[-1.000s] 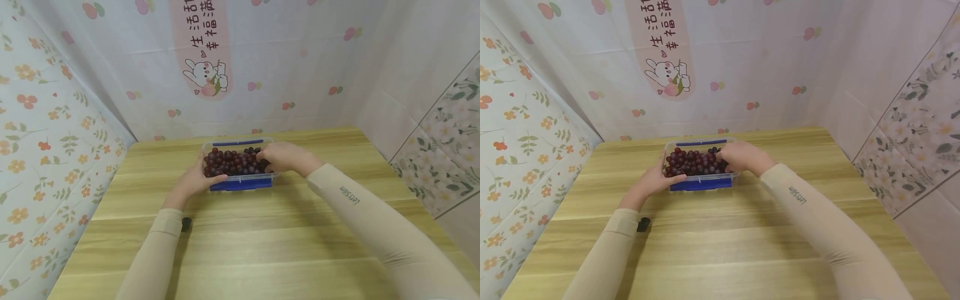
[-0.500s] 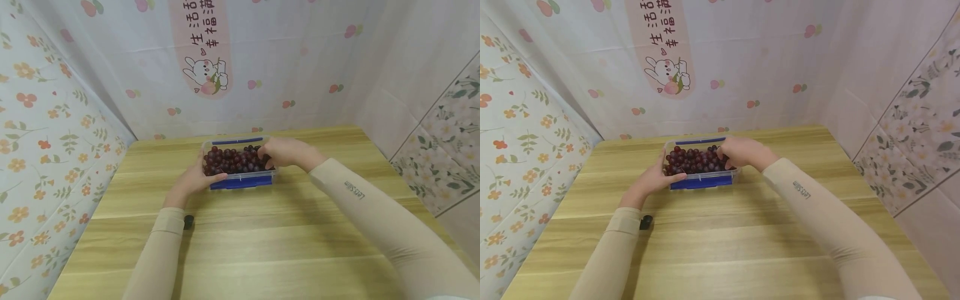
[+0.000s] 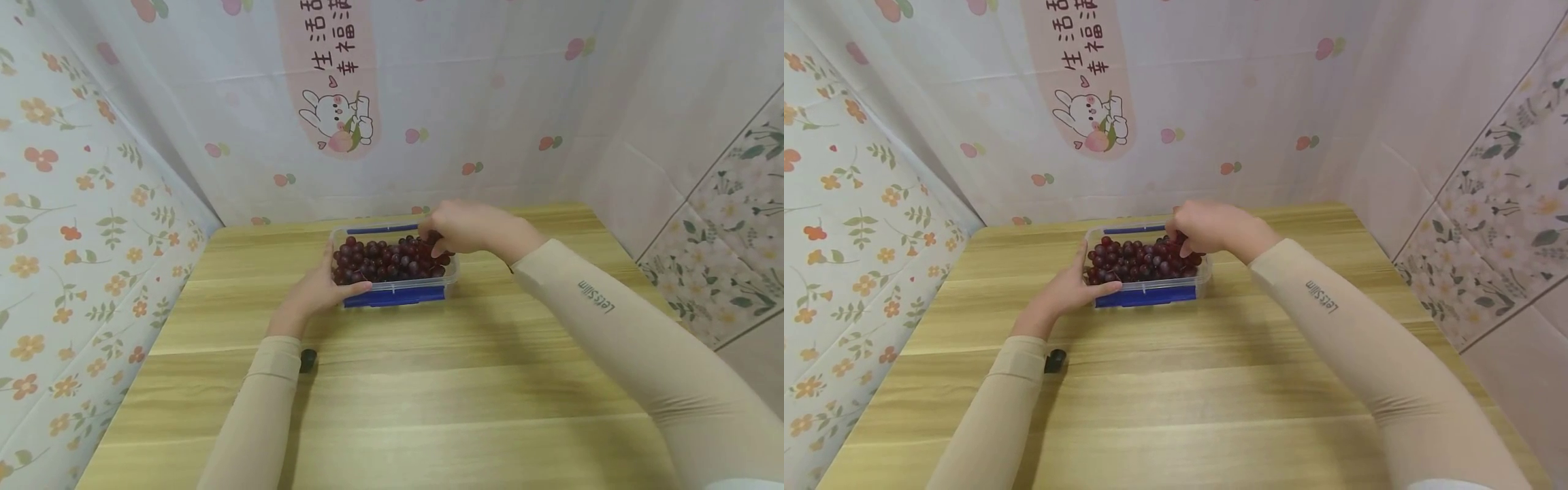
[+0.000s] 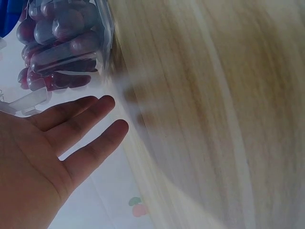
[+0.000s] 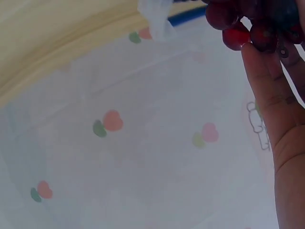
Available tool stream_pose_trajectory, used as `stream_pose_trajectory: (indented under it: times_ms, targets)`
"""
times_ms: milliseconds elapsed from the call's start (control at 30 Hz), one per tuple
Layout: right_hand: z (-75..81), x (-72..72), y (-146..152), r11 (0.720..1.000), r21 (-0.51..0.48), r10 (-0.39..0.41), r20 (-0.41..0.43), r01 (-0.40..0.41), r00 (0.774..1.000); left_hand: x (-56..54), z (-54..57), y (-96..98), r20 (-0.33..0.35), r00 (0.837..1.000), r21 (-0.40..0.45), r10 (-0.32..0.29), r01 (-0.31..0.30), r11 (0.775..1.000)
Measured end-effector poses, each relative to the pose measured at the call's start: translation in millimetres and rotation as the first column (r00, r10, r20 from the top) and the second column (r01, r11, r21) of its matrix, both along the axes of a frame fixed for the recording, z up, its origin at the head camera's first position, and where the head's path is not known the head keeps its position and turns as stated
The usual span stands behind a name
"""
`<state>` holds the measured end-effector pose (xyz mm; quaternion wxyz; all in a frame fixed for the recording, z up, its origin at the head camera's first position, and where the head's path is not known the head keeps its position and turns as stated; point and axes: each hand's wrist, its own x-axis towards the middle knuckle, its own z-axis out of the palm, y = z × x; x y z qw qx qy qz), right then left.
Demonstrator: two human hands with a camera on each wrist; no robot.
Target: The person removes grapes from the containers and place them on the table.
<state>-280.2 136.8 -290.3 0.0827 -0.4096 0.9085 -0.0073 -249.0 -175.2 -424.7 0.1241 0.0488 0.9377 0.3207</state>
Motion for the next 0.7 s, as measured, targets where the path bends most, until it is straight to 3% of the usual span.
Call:
stream_pose_trajectory:
  times_ms: [700]
  targets:
    - [30.9,-0.4,-5,1.000,0.020,0.005,-0.050,-0.004,0.999,-2.9,-2.4,-1.2,0.005,1.000,-0.009,-0.004,0.004,1.000]
